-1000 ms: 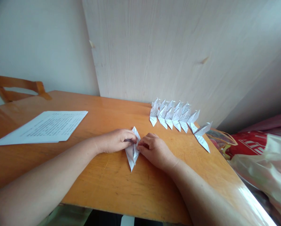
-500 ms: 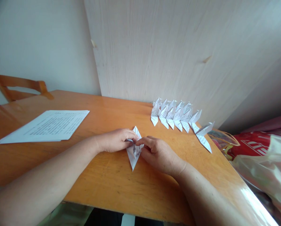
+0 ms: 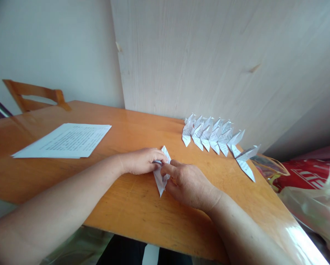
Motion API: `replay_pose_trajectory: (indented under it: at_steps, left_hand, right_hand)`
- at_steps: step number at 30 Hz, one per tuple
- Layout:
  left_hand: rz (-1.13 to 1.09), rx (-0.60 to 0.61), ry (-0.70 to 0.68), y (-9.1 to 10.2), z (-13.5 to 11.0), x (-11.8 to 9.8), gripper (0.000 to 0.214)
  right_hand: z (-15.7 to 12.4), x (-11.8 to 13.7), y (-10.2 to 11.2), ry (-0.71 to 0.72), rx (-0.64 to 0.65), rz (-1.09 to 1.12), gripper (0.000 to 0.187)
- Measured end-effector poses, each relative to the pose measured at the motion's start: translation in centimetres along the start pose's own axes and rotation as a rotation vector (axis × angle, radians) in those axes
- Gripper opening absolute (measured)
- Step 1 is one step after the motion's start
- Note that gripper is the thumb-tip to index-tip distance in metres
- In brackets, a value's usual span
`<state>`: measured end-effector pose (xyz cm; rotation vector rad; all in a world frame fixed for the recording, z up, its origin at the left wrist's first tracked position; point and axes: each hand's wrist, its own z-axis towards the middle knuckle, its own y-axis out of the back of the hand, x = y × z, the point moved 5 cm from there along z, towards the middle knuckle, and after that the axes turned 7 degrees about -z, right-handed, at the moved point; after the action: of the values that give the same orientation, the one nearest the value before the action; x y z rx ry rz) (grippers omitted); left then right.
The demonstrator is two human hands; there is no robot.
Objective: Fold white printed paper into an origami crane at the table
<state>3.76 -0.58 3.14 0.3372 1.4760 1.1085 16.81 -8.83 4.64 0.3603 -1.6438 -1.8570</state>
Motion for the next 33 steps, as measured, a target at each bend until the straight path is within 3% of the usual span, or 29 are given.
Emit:
replay_pose_trajectory:
  at_steps: [8, 18, 24, 33]
  left_hand:
    - [-0.032, -0.012, 0.011, -0.1, 0.3, -0.2, 0.019]
    - [-0.034, -0.143, 0.122, -0.9, 0.9, 0.9, 0.012]
    - [-0.016, -0.154, 0.151, -0.9, 0.9, 0.5, 0.009]
    - [-0.009, -0.125, 0.128, -0.6, 1.1, 0.2, 0.019]
  right_hand:
    - [0.1, 0.2, 0.0, -0.018, 0.035, -0.04, 0.017]
    - [0.0, 0.7, 0.6, 0.045, 0.048, 0.12, 0.017]
    - [0.2, 0.9, 1.0, -0.001, 0.045, 0.163, 0.01]
    - [0.2, 0.6, 1.0, -0.003, 0.079, 0.189, 0.021]
